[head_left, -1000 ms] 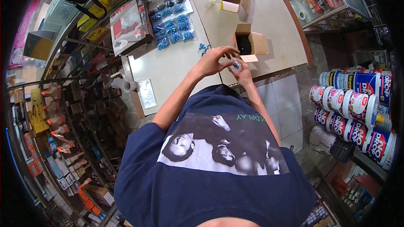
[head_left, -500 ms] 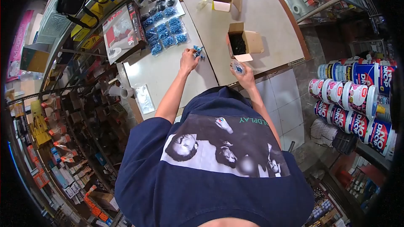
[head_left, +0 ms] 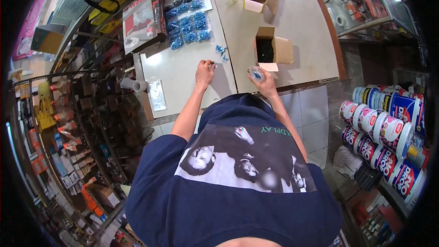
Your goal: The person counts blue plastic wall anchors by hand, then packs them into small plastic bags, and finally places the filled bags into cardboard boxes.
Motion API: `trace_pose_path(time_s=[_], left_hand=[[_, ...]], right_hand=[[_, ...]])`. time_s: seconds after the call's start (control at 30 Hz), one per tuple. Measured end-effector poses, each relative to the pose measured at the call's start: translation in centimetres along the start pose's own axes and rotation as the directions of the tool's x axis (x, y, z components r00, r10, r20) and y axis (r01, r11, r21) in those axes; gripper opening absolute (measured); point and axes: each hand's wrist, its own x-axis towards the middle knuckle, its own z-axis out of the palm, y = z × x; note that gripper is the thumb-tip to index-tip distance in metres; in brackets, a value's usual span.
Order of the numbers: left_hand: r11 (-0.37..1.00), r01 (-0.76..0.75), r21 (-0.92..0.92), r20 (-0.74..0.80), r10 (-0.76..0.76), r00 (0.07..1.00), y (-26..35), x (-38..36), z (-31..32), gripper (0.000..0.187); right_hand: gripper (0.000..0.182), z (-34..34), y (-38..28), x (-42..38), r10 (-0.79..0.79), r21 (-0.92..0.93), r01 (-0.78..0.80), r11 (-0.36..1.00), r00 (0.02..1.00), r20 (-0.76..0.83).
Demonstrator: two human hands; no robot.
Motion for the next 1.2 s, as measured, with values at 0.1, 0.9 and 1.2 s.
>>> trace_pose_path(time_s=[0.1, 0.9, 1.2], left_hand=[[0.999, 0.008, -0.036, -0.083, -0.011, 0.996, 1.0, -0.4, -1.3, 0.012], [0.958, -0.206, -0.2, 0.091, 0.228, 0.969, 2.0, 3.9, -4.8, 0.03], [0.968, -0.238, 0.073, 0.183, 0.222, 0.958, -3.2, 3.3, -1.7, 0.03]], right_hand=[[0.044, 1.0, 0.7, 0.5, -0.01, 0.036, 0.008, 0.999, 0.998, 0.067], [0.044, 3.7, -2.9, 2.7, -0.068, 0.009, 0.068, 0.998, 0.996, -0.051], [0.041, 4.4, -2.6, 0.8, 0.007, 0.016, -0.005, 1.0, 0.986, -0.166]])
